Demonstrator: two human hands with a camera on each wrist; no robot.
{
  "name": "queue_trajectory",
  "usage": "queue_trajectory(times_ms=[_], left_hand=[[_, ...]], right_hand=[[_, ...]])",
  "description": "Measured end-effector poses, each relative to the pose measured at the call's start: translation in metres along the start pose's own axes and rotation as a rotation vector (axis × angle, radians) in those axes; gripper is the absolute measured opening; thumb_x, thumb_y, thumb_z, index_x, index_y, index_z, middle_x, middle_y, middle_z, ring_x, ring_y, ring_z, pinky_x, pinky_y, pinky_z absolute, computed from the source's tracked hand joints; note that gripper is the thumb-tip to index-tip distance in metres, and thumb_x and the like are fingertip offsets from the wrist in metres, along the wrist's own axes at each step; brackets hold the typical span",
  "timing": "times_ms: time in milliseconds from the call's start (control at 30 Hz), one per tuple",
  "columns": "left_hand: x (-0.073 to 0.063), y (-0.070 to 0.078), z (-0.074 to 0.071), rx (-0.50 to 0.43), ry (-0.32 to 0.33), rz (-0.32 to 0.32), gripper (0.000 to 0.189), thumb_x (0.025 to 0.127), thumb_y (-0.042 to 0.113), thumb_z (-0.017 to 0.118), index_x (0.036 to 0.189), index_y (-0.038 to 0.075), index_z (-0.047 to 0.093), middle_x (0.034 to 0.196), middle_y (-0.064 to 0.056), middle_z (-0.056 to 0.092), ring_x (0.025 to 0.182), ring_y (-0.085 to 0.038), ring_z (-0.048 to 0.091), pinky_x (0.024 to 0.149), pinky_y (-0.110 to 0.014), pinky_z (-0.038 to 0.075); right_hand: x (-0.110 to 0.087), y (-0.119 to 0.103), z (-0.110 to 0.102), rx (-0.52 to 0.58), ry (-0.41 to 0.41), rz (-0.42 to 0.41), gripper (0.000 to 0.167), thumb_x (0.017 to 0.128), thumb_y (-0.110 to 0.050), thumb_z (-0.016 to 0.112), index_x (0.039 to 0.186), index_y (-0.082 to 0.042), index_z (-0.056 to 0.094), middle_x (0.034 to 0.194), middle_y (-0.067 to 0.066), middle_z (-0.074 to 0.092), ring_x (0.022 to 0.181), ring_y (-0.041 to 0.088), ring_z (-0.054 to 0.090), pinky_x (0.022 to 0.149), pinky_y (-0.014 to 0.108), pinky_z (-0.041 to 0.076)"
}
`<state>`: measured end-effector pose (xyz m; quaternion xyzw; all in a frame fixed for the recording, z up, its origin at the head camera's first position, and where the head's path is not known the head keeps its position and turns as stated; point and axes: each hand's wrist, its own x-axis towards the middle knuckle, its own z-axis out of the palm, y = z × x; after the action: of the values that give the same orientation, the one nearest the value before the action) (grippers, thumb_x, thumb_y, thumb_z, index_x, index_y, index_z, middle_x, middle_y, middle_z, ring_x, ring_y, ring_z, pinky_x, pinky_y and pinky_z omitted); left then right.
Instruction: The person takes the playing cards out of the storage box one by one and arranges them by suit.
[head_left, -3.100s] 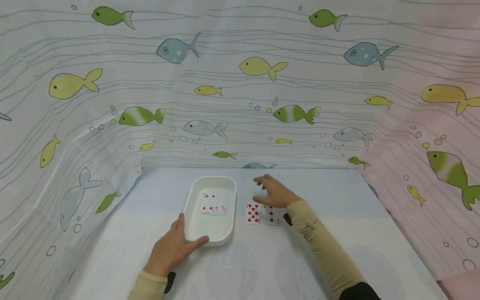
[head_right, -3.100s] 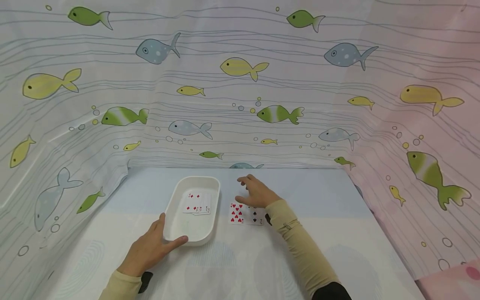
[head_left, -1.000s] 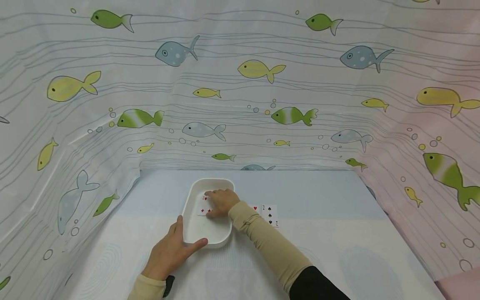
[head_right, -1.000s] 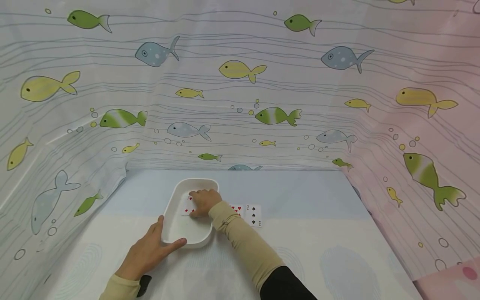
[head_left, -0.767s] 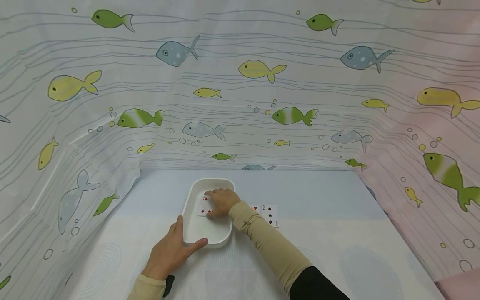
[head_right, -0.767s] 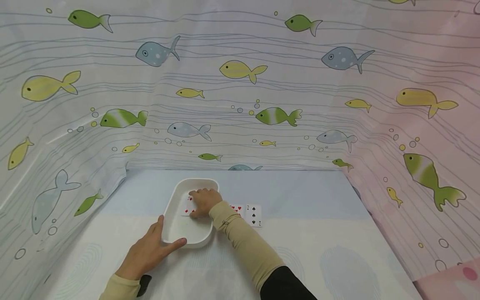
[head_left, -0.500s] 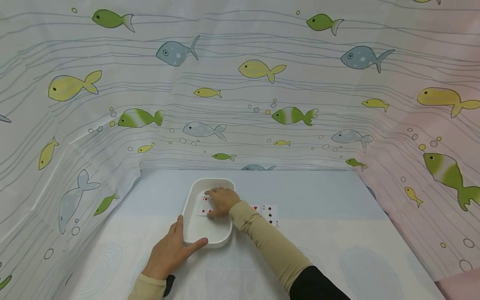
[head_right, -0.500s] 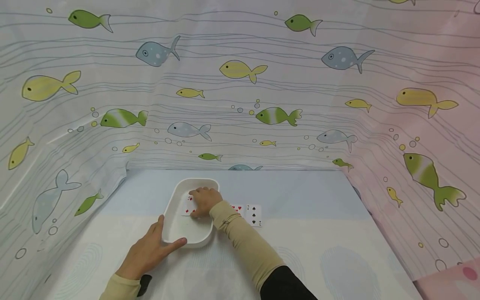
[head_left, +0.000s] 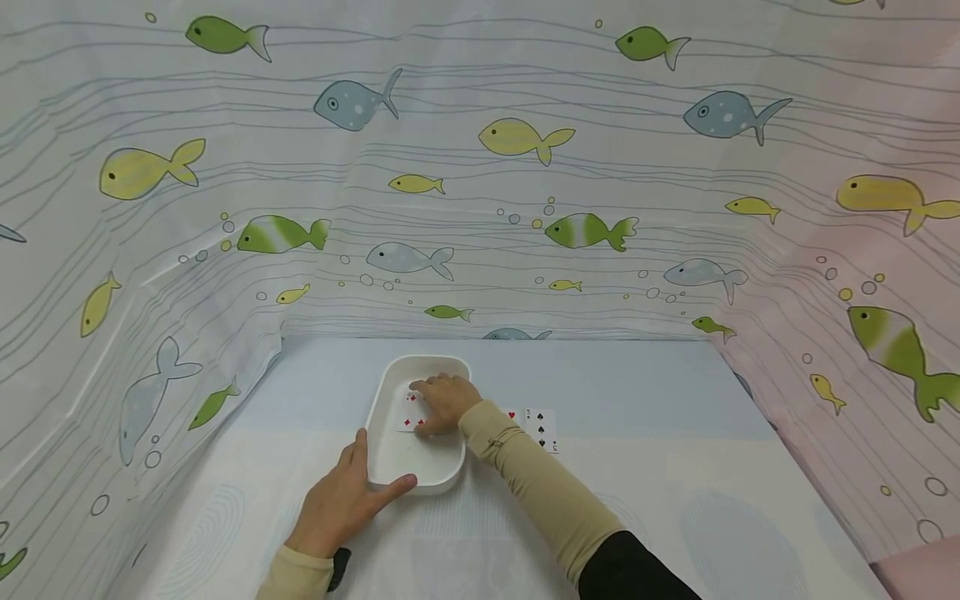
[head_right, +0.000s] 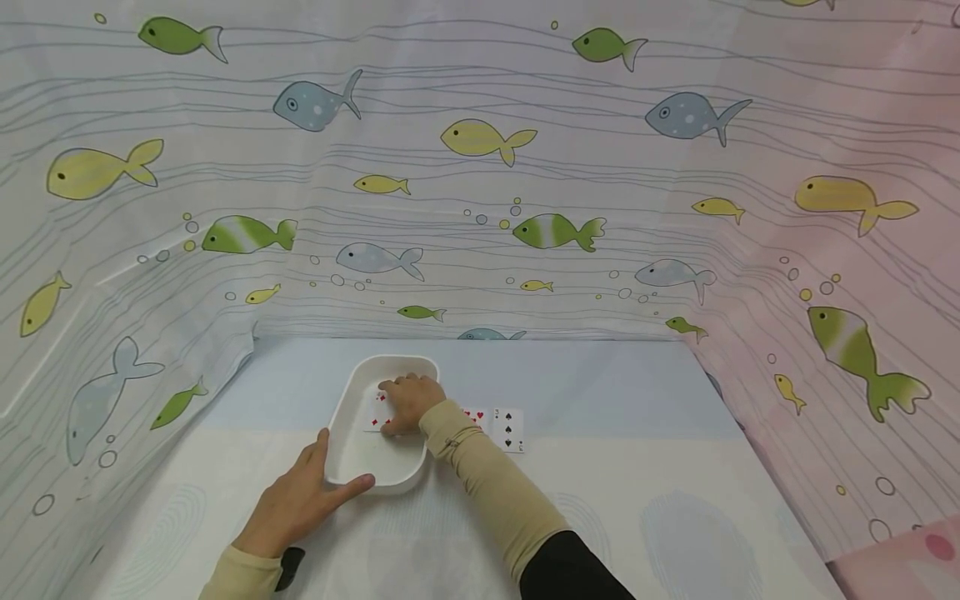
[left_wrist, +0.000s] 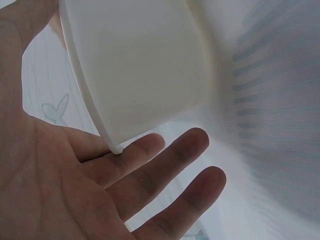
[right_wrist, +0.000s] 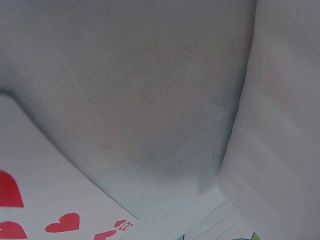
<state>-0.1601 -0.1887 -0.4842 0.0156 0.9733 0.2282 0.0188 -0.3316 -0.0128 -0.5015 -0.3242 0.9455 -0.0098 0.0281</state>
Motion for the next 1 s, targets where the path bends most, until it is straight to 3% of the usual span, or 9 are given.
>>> queue_trajectory(times_ms=[400, 767, 1000], left_hand=[[0.0, 0.001, -0.001, -0.004, 0.002, 0.003, 0.123, 0.084, 0.079, 0.059, 0.156, -0.012, 0.016, 0.151, -0.031, 0.04, 0.122, -0.041, 0.058, 0.09, -0.054, 0.05], [0.0, 0.001, -0.001, 0.002, -0.003, 0.0, 0.126, 0.082, 0.083, 0.056, 0.156, -0.011, 0.017, 0.151, -0.03, 0.04, 0.121, -0.041, 0.059, 0.091, -0.054, 0.05], [-0.001, 0.002, -0.002, -0.004, -0.017, -0.006, 0.125, 0.083, 0.082, 0.057, 0.157, -0.011, 0.016, 0.152, -0.03, 0.039, 0.122, -0.041, 0.058, 0.091, -0.054, 0.05]], right_hand=[[0.003, 0.002, 0.001, -0.001, -0.003, 0.001, 0.087, 0.082, -0.064, 0.071, 0.153, -0.021, 0.046, 0.143, 0.001, 0.056, 0.125, 0.018, 0.053, 0.105, 0.033, 0.043], [-0.002, 0.006, -0.001, -0.002, 0.05, -0.085, 0.091, 0.08, -0.065, 0.072, 0.153, -0.017, 0.046, 0.139, 0.004, 0.054, 0.122, 0.019, 0.05, 0.103, 0.031, 0.043], [-0.009, 0.005, -0.007, 0.064, 0.082, -0.098, 0.091, 0.08, -0.063, 0.072, 0.153, -0.015, 0.046, 0.139, 0.007, 0.051, 0.121, 0.021, 0.049, 0.103, 0.029, 0.044]])
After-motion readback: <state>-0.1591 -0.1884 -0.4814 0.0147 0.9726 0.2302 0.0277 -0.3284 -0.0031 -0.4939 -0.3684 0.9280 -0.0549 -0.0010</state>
